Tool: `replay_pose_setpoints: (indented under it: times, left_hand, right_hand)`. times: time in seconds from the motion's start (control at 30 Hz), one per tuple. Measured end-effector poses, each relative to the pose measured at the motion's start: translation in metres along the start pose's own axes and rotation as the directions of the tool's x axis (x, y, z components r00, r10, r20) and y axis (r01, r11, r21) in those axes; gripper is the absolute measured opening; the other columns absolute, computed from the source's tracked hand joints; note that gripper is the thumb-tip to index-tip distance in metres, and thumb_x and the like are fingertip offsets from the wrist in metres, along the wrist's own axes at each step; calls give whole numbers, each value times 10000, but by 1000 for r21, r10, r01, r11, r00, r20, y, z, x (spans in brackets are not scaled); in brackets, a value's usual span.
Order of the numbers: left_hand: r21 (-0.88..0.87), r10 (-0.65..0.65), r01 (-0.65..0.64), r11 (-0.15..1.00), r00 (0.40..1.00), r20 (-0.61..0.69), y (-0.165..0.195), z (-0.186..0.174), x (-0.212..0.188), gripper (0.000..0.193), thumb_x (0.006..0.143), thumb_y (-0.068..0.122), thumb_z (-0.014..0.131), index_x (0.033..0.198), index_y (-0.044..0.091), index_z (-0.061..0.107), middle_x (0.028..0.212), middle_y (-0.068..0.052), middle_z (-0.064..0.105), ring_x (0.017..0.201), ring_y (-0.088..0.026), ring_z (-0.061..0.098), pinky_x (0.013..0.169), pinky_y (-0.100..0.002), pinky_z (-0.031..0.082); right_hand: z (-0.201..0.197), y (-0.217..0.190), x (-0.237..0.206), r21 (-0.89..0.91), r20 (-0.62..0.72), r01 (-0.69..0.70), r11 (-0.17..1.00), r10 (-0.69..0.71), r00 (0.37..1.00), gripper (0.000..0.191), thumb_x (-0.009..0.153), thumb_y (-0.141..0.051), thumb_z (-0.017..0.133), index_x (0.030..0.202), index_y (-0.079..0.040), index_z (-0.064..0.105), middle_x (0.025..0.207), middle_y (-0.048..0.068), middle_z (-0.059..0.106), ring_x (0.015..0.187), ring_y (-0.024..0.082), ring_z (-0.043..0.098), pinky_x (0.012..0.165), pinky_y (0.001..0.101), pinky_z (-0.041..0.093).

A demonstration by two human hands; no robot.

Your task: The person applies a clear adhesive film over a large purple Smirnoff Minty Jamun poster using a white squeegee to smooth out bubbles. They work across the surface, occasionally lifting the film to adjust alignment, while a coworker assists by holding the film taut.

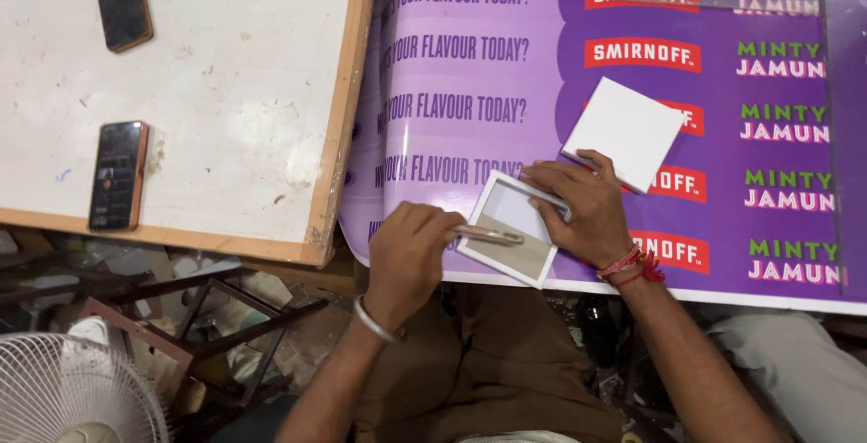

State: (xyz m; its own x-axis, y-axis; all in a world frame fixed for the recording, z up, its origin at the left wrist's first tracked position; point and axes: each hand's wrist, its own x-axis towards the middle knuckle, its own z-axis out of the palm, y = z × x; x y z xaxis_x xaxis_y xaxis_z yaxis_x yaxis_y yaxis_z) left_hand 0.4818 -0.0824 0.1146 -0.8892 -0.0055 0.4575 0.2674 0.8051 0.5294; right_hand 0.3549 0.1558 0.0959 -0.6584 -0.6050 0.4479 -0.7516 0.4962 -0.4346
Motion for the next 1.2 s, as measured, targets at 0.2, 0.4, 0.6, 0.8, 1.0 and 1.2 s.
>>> replay_pose_setpoints:
  times: [0.2, 0.4, 0.6, 0.8, 1.0, 1.2]
  left_hand:
    - [33, -23, 20, 999, 997, 75, -7, 52, 50, 144, 928, 138, 710, 1053, 167, 778, 858, 9, 674, 782, -172, 572, 600, -312, 438]
    - [-16, 71, -70, 997, 993, 89, 10, 48, 53, 114, 938, 114, 684, 1023, 137, 757, 850, -8, 656, 762, -181, 570, 622, -332, 408]
    - [-6, 55, -55, 998, 985, 162, 28, 26, 9, 101, 911, 123, 713, 1009, 115, 738, 793, -38, 633, 723, -211, 588, 626, -387, 399]
    - [-20, -106, 109, 994, 989, 106, 13, 31, 25, 131, 933, 130, 713, 1058, 95, 730, 817, -41, 691, 657, -202, 663, 525, -345, 493]
    - [-136, -19, 9, 991, 997, -71, 22, 40, 52, 172, 966, 142, 700, 1130, 93, 715, 928, -52, 738, 717, -187, 715, 609, -308, 563]
    - [63, -79, 80, 995, 997, -17, 17, 51, 57, 292, 953, 192, 718, 1234, 118, 736, 766, -42, 737, 535, -158, 654, 485, -316, 509]
  right_hand:
    - [-7, 13, -10, 74, 26, -54, 996, 52, 998, 574, 840, -87, 773, 1390, -115, 610, 1104, 14, 776, 979, 182, 722, 1120, 473, 408]
    - [-24, 16, -6, -6, -32, 25, 1000, -25, 999, 563, 867, -150, 775, 1402, -91, 610, 1089, 17, 787, 997, 196, 710, 1076, 452, 432]
    - [-20, 28, -4, -82, -62, -119, 989, 114, 992, 329, 805, -296, 867, 1040, -90, 764, 836, 31, 735, 781, 209, 665, 698, 386, 502]
    - [-17, 11, -6, -20, -55, -115, 993, 114, 992, 141, 836, -225, 837, 882, -103, 782, 808, 19, 702, 655, 157, 648, 566, 323, 498]
    - [-31, 1, -7, -41, -106, -123, 992, 118, 987, 146, 801, -223, 848, 845, -102, 779, 742, 21, 665, 627, 179, 631, 565, 351, 492]
    - [-32, 0, -6, -39, -130, -111, 993, 105, 986, 141, 819, -228, 838, 861, -108, 777, 752, 17, 666, 657, 180, 642, 586, 342, 504]
